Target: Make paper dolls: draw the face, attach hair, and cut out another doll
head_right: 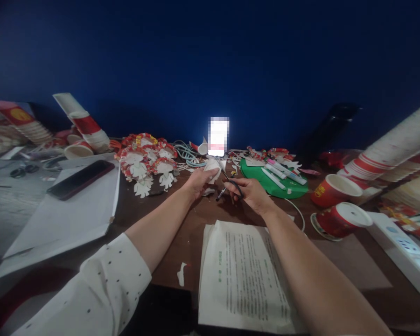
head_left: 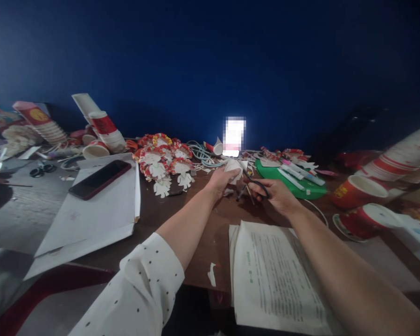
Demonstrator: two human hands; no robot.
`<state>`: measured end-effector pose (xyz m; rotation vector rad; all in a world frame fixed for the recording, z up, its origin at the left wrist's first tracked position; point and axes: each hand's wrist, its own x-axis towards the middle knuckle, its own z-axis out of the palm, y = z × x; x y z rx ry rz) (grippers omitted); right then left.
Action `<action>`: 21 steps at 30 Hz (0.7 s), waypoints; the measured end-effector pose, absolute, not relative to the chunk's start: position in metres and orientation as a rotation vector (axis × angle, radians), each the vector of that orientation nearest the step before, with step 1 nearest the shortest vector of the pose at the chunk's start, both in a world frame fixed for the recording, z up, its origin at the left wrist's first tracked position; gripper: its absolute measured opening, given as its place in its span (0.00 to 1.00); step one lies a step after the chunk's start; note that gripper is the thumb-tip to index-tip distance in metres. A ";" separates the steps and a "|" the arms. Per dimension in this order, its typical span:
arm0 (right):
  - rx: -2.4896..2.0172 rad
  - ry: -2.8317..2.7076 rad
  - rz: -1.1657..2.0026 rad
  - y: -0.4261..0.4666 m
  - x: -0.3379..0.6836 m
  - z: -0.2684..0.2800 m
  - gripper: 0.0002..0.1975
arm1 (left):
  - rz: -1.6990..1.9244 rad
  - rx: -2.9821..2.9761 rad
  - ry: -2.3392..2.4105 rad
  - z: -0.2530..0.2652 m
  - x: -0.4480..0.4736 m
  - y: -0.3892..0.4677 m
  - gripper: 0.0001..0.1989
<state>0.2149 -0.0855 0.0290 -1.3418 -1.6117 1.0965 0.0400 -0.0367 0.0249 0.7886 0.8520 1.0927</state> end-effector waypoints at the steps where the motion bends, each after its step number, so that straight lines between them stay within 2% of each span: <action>1: -1.341 -1.615 1.098 -0.085 0.215 0.029 0.22 | 1.088 0.792 0.854 0.025 0.040 -0.037 0.09; 8: -1.324 -1.564 1.134 -0.084 0.217 0.027 0.19 | 1.078 0.778 0.811 0.028 0.035 -0.034 0.08; 14: -1.329 -1.542 1.185 -0.087 0.213 0.029 0.20 | 1.103 0.766 0.863 0.030 0.034 -0.034 0.03; 21: -1.315 -1.477 1.245 -0.089 0.213 0.029 0.22 | 1.103 0.862 0.859 0.021 0.035 -0.030 0.03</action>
